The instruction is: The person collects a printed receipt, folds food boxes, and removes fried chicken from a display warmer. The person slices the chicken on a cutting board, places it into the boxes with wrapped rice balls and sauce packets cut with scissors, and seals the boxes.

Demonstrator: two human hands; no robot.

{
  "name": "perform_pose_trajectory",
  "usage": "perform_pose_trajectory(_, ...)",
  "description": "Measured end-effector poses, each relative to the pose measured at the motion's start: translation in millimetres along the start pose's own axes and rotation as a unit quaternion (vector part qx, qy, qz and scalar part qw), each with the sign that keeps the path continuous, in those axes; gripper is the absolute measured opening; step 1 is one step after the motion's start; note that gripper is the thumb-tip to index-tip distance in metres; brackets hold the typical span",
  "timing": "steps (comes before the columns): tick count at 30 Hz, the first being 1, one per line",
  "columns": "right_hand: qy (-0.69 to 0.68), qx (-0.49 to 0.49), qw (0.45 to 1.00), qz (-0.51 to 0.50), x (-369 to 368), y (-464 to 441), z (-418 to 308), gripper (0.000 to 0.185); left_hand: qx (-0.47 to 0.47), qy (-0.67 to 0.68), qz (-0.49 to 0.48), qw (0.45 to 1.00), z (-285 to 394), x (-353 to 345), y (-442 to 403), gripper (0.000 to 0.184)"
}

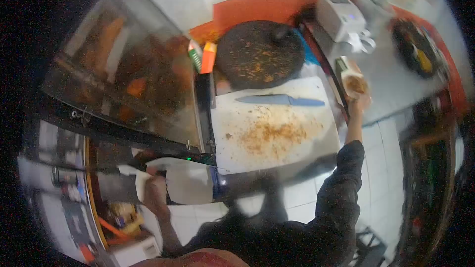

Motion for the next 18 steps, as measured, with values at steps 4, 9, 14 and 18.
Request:
perform_pose_trajectory(4,0.099,0.039,0.990,-0.093,-56.4,-31.5,-11.0,0.043,-0.175,-0.159,0.313,0.920,48.4,7.4,-73.9,0.056)
perform_pose_trajectory(9,-0.003,0.026,0.999,-0.034,-59.1,-42.8,-36.2,0.052,-0.162,-0.112,0.403,0.894,26.6,17.7,-149.0,0.061)
perform_pose_trajectory(14,-0.409,0.039,0.911,0.050,4.1,-14.3,-167.0,0.062,-0.192,-0.117,0.475,0.851,23.6,19.4,-163.6,0.061)
perform_pose_trajectory(18,-0.653,0.112,0.749,0.000,75.6,40.6,-311.3,0.071,-0.171,-0.160,0.494,0.837,10.4,47.3,-167.1,0.060)
Point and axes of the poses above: each hand's wrist, its own y-axis away from the middle knuckle, its own x-axis out of the back of the hand, z = x × y, the point moved 2 cm from there along -y, towards the middle knuckle, and after that the axes turned 1 degree about z, right-handed, at the moved point
